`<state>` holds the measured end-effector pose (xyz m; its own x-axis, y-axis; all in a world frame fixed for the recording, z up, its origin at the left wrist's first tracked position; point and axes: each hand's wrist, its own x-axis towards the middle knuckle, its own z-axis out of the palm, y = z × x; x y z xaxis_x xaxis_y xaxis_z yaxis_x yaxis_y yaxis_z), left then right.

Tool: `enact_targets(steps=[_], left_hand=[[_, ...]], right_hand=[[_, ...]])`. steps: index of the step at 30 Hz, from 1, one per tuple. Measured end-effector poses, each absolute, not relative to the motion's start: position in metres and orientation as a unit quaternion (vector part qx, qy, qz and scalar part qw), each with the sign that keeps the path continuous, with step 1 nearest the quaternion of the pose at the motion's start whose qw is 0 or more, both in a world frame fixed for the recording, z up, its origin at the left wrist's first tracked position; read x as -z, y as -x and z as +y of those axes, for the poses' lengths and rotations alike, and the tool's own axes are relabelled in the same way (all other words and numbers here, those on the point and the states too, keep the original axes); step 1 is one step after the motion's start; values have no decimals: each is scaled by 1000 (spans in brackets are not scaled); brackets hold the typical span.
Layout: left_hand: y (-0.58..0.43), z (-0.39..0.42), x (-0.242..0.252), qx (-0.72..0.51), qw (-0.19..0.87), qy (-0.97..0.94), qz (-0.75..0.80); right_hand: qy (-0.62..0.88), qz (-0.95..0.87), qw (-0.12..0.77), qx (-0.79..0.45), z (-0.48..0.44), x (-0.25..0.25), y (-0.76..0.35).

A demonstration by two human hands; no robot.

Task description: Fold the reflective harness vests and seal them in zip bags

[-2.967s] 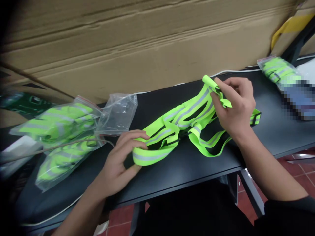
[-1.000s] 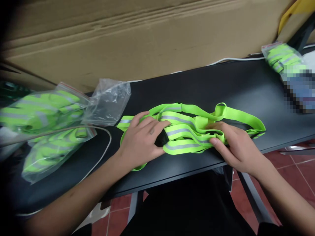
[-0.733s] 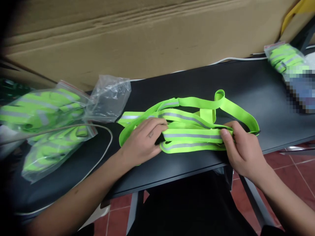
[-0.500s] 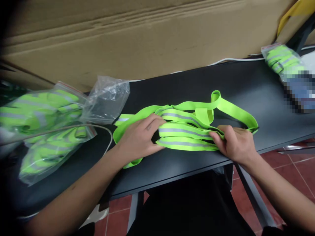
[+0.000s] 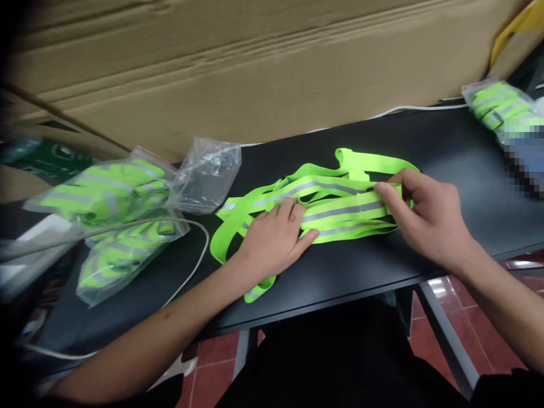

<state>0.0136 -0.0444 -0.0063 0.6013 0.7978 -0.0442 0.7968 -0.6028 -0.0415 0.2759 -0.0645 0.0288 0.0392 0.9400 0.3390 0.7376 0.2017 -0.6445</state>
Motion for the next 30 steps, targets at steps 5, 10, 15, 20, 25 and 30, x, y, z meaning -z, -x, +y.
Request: enact_targets(steps=[5, 10, 15, 20, 25, 30], left_hand=[[-14, -46, 7, -49, -17, 893, -448], [-5, -43, 9, 9, -29, 891, -453], [8, -34, 0, 24, -128, 895, -426], [9, -31, 1, 43, -152, 891, -426], [9, -37, 13, 154, -79, 910, -377], [11, -35, 18, 147, -99, 940, -292]], right_hand=[[567, -447, 385, -574, -77, -25, -263], [635, -504, 264, -523, -85, -12, -277], [641, -720, 173, -202, -87, -1, -287], [569, -808, 141, 56, -94, 12, -281], [461, -857, 201, 111, -95, 11, -280], [398, -905, 150, 7, -86, 13, -279]])
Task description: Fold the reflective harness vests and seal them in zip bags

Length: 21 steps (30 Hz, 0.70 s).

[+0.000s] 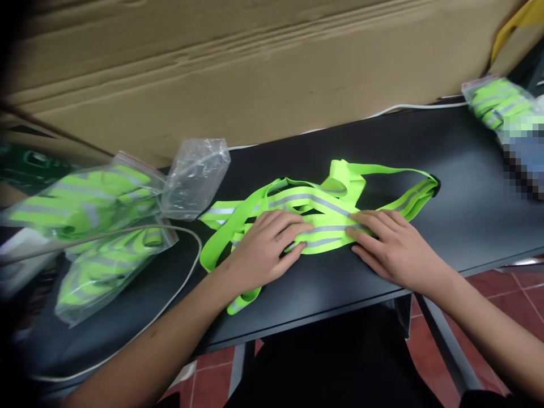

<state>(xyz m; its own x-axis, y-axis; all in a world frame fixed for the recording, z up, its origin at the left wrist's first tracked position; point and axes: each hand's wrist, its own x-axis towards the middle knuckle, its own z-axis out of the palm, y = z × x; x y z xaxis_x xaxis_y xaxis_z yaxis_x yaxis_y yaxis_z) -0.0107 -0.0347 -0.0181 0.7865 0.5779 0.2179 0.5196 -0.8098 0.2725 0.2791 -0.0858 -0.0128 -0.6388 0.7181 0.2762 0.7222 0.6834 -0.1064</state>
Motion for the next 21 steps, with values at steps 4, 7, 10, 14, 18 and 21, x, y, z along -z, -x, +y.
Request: enact_targets(steps=[4, 7, 10, 14, 18, 21], left_hand=[[14, -29, 18, -148, 138, -937, 286], [21, -24, 14, -154, 144, -931, 297], [32, -20, 7, -142, 122, -933, 307], [46, -17, 1, -131, 90, -920, 359], [43, -15, -5, -132, 106, -883, 438], [27, -6, -15, -150, 79, -866, 471]], right_hand=[[404, -902, 150, -35, -78, 15, -282], [405, -898, 162, -62, -74, 14, -287], [414, -892, 162, -83, -71, 11, -297], [439, -881, 154, -86, -71, 4, -315], [456, -874, 147, -83, -72, -3, -325], [456, -872, 174, -32, -64, -12, -317]])
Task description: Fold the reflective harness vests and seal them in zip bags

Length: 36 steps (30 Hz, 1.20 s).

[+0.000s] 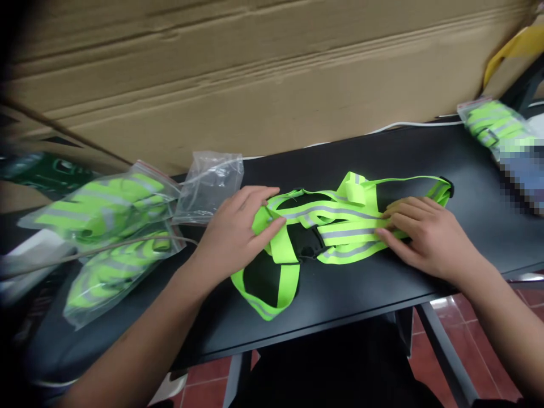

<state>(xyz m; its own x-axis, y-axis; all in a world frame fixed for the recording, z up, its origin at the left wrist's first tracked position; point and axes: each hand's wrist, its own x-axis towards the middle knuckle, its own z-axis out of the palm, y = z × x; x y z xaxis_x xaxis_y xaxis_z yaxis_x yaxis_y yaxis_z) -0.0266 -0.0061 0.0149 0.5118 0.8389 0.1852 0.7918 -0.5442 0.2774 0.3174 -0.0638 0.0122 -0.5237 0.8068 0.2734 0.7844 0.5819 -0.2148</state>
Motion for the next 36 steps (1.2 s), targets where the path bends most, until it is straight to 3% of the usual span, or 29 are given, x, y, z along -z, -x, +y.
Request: enact_targets(steps=[4, 9, 12, 16, 21, 24, 27, 30, 33, 36], left_hand=[[-7, 23, -27, -108, 67, -859, 495], [-35, 77, -20, -29, 149, -855, 495], [-35, 104, -14, -145, 177, -827, 514], [-28, 130, -8, -326, 215, -704, 593], [-17, 140, 0, -585, 473, -353, 556], [-5, 136, -5, -622, 606, -178, 463], [7, 130, -19, -643, 647, -106, 396], [12, 123, -33, -659, 651, -127, 355], [11, 117, -41, -659, 645, -188, 338], [8, 115, -43, -649, 631, -247, 345]], right_hand=[[438, -880, 186, 15, -41, -27, -289], [371, -922, 109, 12, -21, -25, -245], [346, -935, 74, -16, -23, -9, -233], [359, -927, 92, -60, -30, 8, -235], [385, -911, 112, -99, -28, 6, -246], [393, -904, 116, -119, -24, 4, -250], [383, -906, 124, -132, -23, 2, -252], [332, -919, 175, -121, -27, -8, -256], [285, -907, 303, -63, -31, -21, -265], [427, -834, 350, 16, -24, -23, -276]])
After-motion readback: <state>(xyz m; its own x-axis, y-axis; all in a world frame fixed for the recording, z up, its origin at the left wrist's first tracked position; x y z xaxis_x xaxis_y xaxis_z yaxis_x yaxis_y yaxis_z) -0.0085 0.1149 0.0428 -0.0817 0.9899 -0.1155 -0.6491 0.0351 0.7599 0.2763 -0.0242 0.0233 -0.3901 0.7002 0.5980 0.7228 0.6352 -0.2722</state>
